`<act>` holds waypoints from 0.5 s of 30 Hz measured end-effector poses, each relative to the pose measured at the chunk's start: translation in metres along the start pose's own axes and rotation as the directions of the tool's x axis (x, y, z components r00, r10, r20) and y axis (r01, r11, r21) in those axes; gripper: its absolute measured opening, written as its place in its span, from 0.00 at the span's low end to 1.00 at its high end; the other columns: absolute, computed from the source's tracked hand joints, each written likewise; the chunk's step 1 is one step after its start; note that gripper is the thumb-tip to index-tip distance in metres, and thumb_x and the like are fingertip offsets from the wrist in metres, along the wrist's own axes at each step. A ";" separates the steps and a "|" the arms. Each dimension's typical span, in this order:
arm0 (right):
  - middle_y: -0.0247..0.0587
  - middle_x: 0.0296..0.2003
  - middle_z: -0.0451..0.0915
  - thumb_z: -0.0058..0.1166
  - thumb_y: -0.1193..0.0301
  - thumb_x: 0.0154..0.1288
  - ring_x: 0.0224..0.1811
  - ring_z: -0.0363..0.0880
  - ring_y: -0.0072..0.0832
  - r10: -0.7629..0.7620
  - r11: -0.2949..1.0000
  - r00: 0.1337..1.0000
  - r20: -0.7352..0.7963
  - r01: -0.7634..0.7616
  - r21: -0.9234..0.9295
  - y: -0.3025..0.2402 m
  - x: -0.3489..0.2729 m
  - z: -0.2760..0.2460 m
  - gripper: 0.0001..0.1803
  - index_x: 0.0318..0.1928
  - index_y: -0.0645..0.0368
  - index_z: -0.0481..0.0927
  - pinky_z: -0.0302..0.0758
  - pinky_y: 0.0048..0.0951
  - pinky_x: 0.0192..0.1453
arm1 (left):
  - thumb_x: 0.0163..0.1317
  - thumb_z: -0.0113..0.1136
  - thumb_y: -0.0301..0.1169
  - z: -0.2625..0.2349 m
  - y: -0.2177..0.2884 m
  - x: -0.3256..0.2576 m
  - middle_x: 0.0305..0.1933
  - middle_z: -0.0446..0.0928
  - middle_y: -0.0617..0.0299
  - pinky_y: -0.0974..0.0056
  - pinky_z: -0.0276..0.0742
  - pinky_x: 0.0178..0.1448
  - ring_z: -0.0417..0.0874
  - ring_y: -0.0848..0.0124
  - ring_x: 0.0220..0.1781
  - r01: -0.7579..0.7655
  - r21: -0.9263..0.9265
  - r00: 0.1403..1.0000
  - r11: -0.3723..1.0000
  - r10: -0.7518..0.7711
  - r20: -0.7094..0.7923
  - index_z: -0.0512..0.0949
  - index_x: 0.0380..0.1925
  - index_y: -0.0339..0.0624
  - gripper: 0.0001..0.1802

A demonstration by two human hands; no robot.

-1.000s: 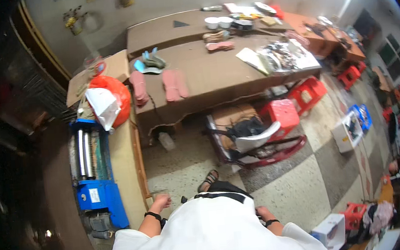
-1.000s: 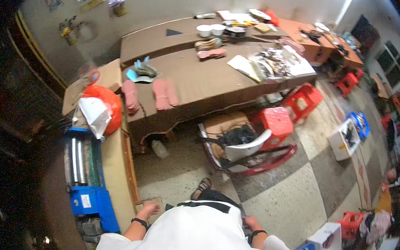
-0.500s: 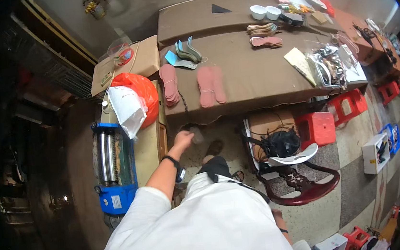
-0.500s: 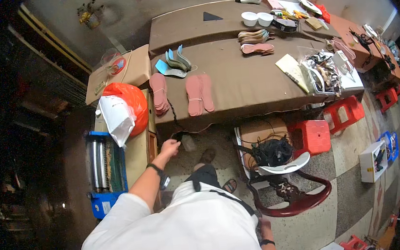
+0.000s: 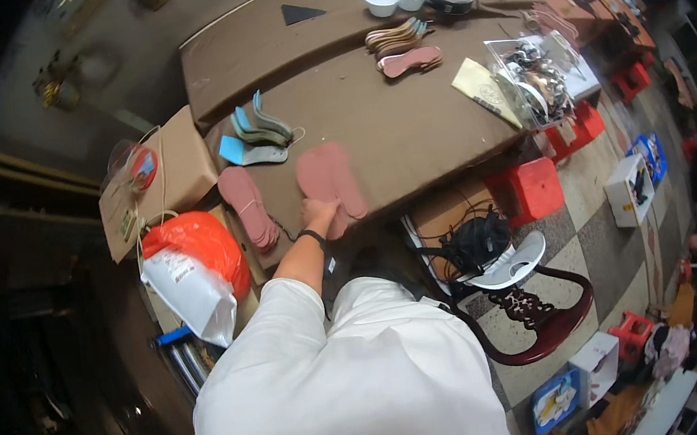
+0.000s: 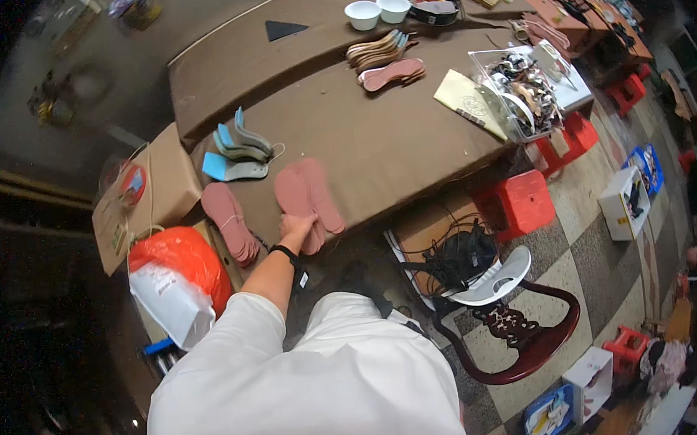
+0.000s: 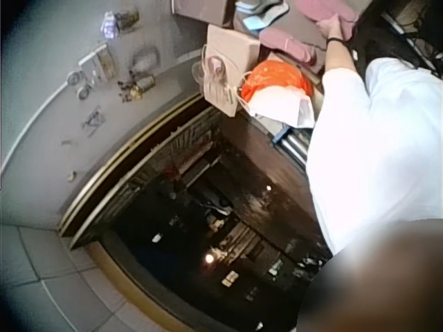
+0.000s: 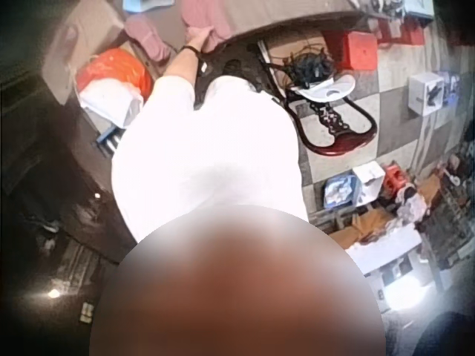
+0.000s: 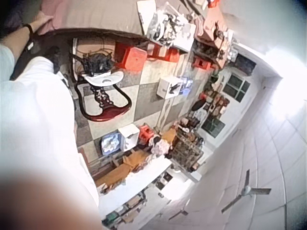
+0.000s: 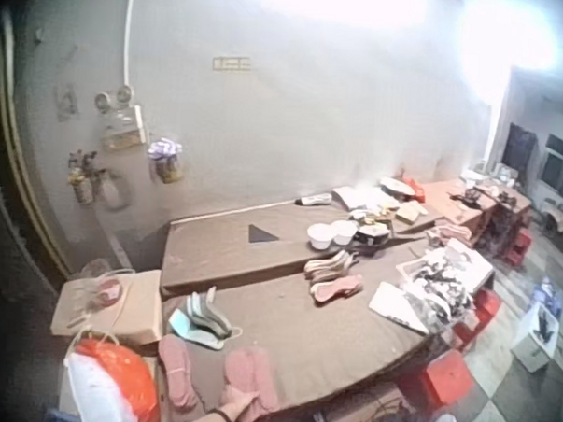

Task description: The person picks up a stack of insoles, removes a rubber band, and applies glue to one insole using a brush. They then pick up a leather strip and press it along the edge of the insole by hand.

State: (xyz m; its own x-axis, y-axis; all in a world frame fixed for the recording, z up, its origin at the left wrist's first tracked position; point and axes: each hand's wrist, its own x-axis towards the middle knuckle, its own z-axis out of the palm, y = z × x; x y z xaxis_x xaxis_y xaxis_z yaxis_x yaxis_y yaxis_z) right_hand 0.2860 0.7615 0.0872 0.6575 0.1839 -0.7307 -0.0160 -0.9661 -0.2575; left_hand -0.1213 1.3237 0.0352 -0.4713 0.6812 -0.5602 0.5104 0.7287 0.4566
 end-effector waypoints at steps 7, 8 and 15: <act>0.39 0.29 0.79 0.51 0.61 0.71 0.28 0.75 0.29 0.082 0.995 0.996 0.044 -0.084 0.057 -0.003 -0.048 0.031 0.18 0.40 0.64 0.86 0.71 0.35 0.33 | 0.37 0.81 0.46 -0.008 0.002 -0.003 0.60 0.79 0.38 0.51 0.77 0.66 0.81 0.47 0.63 0.180 -0.018 0.983 0.983 -0.180 -0.029 0.70 0.59 0.27 0.51; 0.39 0.29 0.79 0.51 0.61 0.71 0.28 0.75 0.29 0.081 0.995 0.995 0.058 -0.084 0.055 -0.007 -0.052 0.031 0.18 0.40 0.63 0.86 0.70 0.35 0.33 | 0.37 0.81 0.45 -0.007 -0.006 0.003 0.54 0.82 0.41 0.52 0.79 0.63 0.84 0.49 0.59 0.158 -0.013 0.985 0.987 -0.159 -0.060 0.77 0.52 0.29 0.44; 0.39 0.29 0.79 0.51 0.61 0.71 0.28 0.75 0.29 0.085 0.996 0.988 0.128 -0.090 0.029 -0.017 -0.061 0.021 0.18 0.40 0.63 0.86 0.70 0.35 0.32 | 0.41 0.78 0.46 -0.037 -0.043 0.048 0.49 0.86 0.47 0.55 0.80 0.56 0.87 0.56 0.53 0.086 -0.077 0.979 0.993 -0.070 0.192 0.87 0.39 0.33 0.30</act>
State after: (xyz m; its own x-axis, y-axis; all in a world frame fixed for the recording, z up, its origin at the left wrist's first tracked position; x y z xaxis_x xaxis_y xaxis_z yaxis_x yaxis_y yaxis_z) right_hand 0.2307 0.7703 0.1229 0.5520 0.1225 -0.8248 -0.0965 -0.9731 -0.2091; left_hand -0.1928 1.3279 0.0145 -0.3590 0.6022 -0.7131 0.4108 0.7880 0.4586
